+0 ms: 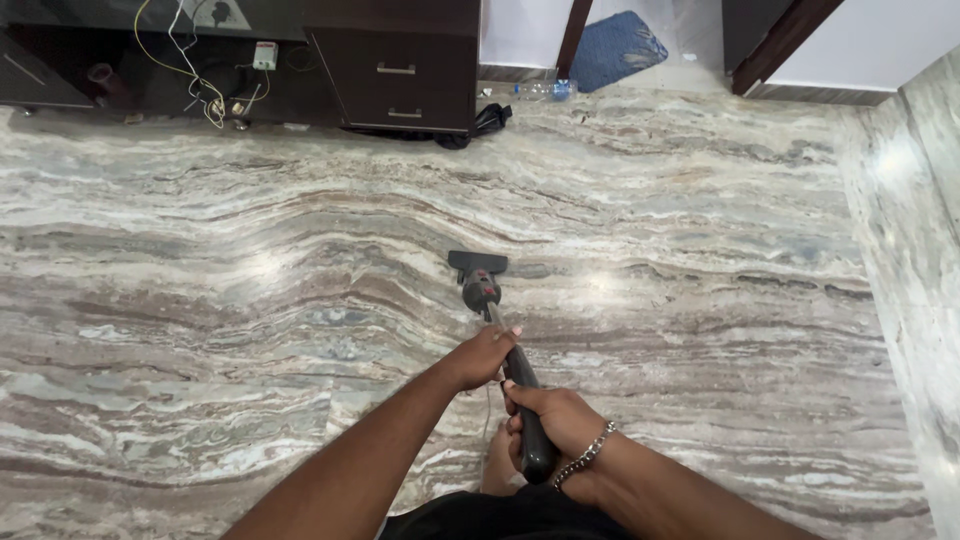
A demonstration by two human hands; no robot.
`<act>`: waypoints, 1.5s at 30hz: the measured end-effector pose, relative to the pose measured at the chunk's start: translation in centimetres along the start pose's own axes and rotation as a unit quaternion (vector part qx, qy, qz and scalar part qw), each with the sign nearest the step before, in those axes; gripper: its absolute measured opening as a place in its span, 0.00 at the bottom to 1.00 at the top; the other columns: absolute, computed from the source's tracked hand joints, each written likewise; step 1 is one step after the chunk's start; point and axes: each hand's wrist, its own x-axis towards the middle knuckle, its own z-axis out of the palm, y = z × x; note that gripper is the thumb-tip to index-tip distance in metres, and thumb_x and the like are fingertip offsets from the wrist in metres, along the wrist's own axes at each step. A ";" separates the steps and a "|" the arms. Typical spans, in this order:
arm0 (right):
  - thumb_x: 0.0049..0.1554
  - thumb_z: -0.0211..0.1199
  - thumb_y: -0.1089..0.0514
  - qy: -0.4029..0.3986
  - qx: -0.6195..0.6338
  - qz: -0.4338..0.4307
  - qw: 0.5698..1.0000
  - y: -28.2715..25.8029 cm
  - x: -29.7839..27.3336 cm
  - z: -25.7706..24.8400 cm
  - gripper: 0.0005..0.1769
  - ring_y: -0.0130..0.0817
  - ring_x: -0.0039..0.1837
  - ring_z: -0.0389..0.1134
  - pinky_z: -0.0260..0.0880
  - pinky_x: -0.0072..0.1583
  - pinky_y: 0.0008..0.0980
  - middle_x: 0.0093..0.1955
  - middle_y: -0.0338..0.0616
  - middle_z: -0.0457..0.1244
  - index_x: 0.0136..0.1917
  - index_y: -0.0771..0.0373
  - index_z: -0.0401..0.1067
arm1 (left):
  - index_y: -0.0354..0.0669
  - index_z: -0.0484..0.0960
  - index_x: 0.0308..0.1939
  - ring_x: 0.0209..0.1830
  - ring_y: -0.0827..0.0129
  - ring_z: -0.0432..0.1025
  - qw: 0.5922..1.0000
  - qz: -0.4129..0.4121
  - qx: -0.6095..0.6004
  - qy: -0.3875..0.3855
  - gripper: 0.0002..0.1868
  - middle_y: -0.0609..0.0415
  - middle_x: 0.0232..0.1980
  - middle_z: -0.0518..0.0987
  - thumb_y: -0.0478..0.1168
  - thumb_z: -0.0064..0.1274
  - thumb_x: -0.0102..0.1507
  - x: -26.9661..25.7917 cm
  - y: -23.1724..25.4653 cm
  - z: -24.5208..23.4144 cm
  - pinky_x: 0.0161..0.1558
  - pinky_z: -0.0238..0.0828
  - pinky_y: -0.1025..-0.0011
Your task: The person vacuums the marble floor using a hand-held vacuum cleaner, moving the vacuum head across open floor areas and under a dining table and chairs.
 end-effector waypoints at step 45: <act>0.60 0.64 0.52 0.027 -0.071 0.058 0.995 -10.2 -3.7 0.3 0.12 0.26 0.30 0.63 0.67 0.34 0.25 0.30 0.37 0.61 0.42 0.63 0.69 | 0.62 0.38 0.82 0.60 0.62 0.75 0.984 -0.104 -0.039 -0.141 0.49 0.51 0.76 0.67 0.71 0.37 0.63 3.1 7.3 -3.1 0.54 0.69 0.56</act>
